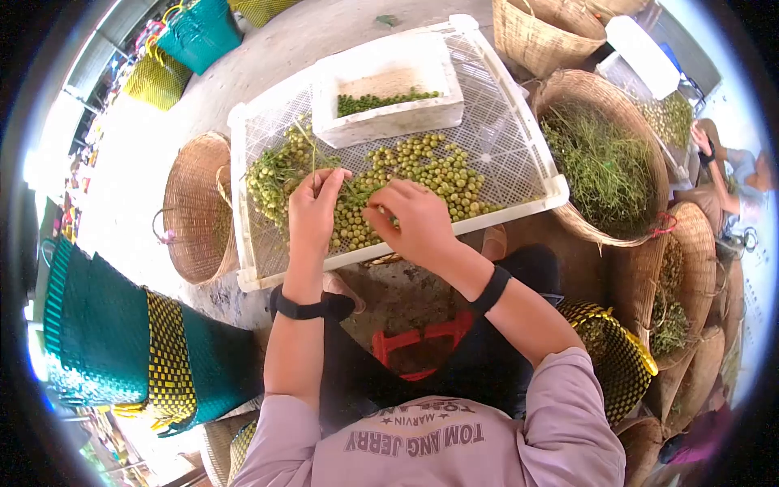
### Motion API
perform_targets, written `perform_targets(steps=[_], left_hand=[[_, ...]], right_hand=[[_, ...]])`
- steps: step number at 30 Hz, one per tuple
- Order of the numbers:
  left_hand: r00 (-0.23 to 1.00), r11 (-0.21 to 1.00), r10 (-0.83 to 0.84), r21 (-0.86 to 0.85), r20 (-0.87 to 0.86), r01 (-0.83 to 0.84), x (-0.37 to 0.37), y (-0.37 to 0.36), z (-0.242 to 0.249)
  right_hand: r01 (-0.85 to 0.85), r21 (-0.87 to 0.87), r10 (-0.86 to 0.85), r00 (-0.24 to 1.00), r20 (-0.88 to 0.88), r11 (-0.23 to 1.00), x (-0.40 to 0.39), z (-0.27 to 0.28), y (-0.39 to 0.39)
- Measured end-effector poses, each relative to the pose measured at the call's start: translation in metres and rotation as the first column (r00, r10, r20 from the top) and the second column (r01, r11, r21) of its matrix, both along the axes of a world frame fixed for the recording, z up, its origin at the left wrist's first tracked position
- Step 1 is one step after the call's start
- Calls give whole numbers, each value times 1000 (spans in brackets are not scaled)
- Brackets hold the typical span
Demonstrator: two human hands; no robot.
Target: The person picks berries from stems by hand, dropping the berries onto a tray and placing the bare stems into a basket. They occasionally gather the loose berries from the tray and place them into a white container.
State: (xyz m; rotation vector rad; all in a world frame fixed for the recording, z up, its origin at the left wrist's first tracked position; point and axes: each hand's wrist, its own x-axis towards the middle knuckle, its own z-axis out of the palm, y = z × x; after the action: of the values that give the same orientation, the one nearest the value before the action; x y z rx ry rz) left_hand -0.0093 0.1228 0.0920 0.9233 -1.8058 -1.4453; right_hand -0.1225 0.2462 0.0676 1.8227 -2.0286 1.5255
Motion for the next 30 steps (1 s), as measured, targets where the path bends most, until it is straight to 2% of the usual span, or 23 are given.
perform_targets(steps=[1, 2, 3, 4, 6, 8, 9, 10, 12, 14, 15, 16, 17, 18, 20, 21, 23, 24, 25, 26, 27, 30], left_hand=[[1000, 1000, -12, -1, 7, 12, -1, 6, 2], [999, 996, -41, 80, -17, 42, -2, 12, 4], [997, 984, -68, 159, -42, 74, -3, 18, 6], [996, 983, -82, 159, -35, 87, -4, 23, 7], [977, 951, -181, 232, -109, 202, -4, 32, 9], [972, 934, -221, 268, -85, 236, -4, 42, 14], [956, 908, -266, 301, -122, 291, -4, 43, 11], [939, 878, -305, 333, -162, 343, -4, 45, 9], [937, 878, -322, 327, -134, 349, -6, 48, 6], [943, 913, -332, 248, -10, 324, -8, 51, 5], [944, 913, -331, 251, -7, 322, -10, 51, 1], [955, 962, -270, 68, 127, 263, -11, 50, -4], [952, 968, -181, -124, 246, 216, -12, 49, -8], [951, 969, -179, -120, 251, 214, -12, 49, -9], [958, 982, -89, -135, 272, 130, -12, 50, -11], [957, 983, -89, -129, 277, 129, -12, 51, -15], [987, 993, -76, -77, 139, 87, -14, 50, -22], [987, 994, -71, -76, 144, 83, -13, 47, -23], [991, 996, -74, 64, 109, 67, -11, 44, -22], [995, 978, -69, 201, 73, 53, -9, 39, -22], [998, 942, -59, 333, 36, 43, -7, 36, -21], [993, 915, -111, 393, 29, 91, 0, 30, -20]], right_hand=[[49, -80, -45, 998, 49, 996, -5, -2, 5], [61, -80, -57, 997, 56, 995, -10, -1, 12], [79, 12, -79, 944, 319, 997, -16, 3, 19], [73, 102, -118, 822, 557, 992, -22, 5, 24], [80, 38, -87, 794, 602, 996, -35, -7, 22], [-173, 33, 78, 595, 800, 984, -40, -5, 24], [-243, 66, 68, 505, 861, 968, -39, 3, 27], [-235, 68, 61, 501, 863, 970, -36, 5, 28], [-302, -64, 177, 365, 914, 951, -30, 6, 29], [-349, -71, 199, 346, 917, 934, -28, 0, 27], [-318, -136, 260, 392, 883, 938, -24, -6, 22], [-289, -202, 317, 439, 841, 936, -21, -9, 18], [-289, -158, 275, 425, 863, 944, -19, -11, 19], [-291, -157, 274, 419, 866, 944, -19, -16, 17], [-289, -81, 228, 524, 820, 954, -19, -25, 14], [-290, -78, 225, 520, 824, 954, -18, -25, 14], [-319, -75, 196, 368, 909, 945, -18, -22, 12], [-323, -75, 197, 363, 911, 943, -20, -26, 11], [-308, -203, 232, 63, 971, 929, -24, -30, 10], [-258, -318, 258, -242, 935, 912, -27, -33, 8], [-234, -276, 226, -221, 949, 932, -27, -34, 6], [-285, -272, 194, -274, 942, 919, -28, -33, 4]])
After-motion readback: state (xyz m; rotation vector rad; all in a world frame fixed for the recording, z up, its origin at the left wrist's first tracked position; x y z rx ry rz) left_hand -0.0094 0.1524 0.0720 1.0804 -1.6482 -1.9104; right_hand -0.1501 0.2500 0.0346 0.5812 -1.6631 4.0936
